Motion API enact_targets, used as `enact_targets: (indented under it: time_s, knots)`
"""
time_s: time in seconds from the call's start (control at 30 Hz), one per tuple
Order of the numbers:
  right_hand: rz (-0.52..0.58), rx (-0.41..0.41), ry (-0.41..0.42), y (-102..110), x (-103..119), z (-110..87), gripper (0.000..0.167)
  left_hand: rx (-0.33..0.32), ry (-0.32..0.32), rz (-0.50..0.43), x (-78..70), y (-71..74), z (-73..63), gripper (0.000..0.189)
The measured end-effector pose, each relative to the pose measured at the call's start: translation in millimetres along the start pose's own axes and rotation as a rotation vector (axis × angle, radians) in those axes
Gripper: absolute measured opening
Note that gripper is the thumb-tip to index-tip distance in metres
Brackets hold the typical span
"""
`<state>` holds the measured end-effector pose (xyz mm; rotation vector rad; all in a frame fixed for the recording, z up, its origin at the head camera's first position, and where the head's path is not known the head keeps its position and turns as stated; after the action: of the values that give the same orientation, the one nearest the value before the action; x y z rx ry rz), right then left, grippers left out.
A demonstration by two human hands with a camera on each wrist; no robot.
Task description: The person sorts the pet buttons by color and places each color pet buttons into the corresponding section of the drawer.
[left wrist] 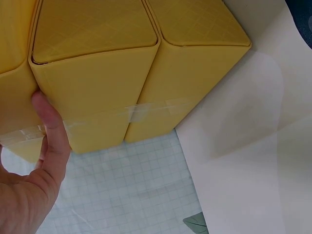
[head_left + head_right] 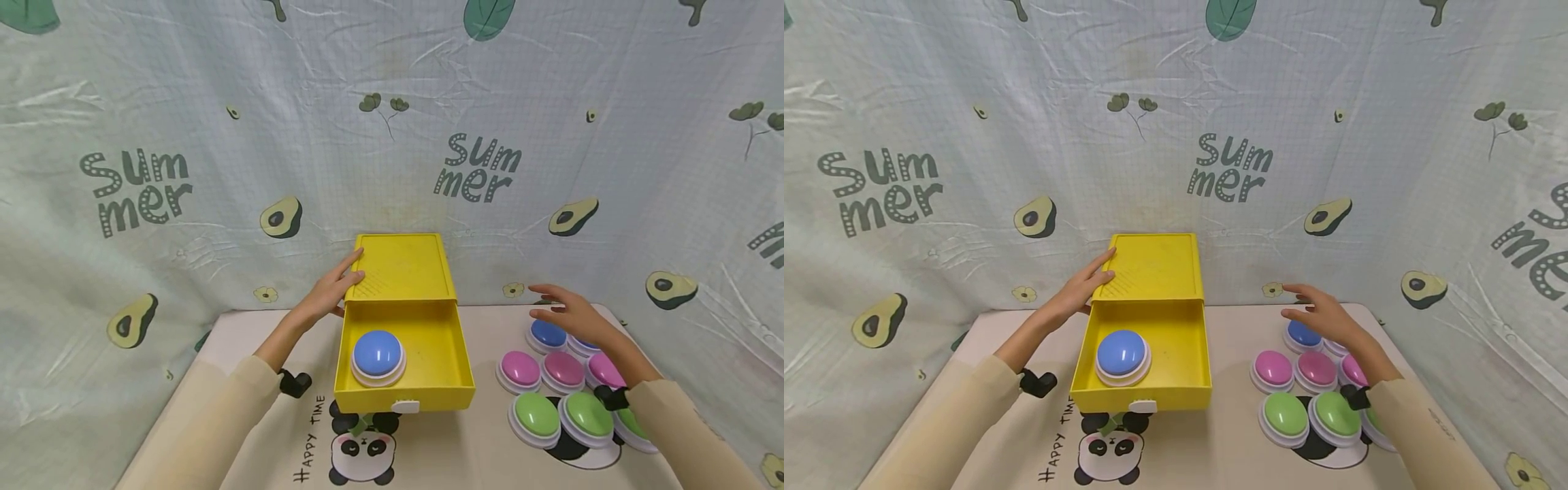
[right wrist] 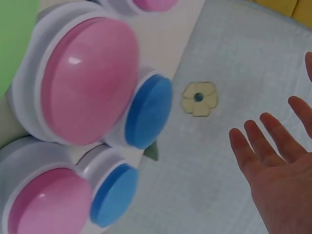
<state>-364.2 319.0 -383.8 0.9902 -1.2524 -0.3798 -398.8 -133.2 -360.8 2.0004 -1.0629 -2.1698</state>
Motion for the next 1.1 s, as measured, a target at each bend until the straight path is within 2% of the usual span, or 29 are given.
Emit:
enact_targets:
  time_s: [0.23,0.43,0.67,0.83,1.1]
  knots:
    - [-0.011,0.008,-0.05,-2.6,-29.4,1.6,0.062,0.008,0.0,-0.011,-1.8,0.8,0.6,0.065]
    - [-0.087,0.027,-0.101,-9.0,-52.8,2.9,0.062,0.011,0.002,-0.008,-2.1,0.9,1.1,0.066]
    - [-0.121,0.062,-0.149,-19.3,-56.1,2.6,0.062,0.012,0.001,-0.003,-1.7,0.0,0.5,0.065]
    - [-0.117,0.1,-0.188,-25.8,-67.2,4.3,0.067,0.014,0.002,-0.005,-0.6,-1.0,0.9,0.065]
    - [-0.135,0.159,-0.17,-29.9,-70.8,3.8,0.063,0.013,-0.001,0.007,0.4,-0.3,1.5,0.066]
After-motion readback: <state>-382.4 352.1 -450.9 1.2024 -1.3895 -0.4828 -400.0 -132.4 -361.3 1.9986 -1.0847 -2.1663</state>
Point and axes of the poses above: each hand's wrist, its own z-axis towards the middle knuckle, its own y-axis out of the back of the hand, x = y × z, the point moved 7 cm from there along z, towards the middle knuckle, and after that the axes turned 10 degrees about x, right-handed, at the moved point
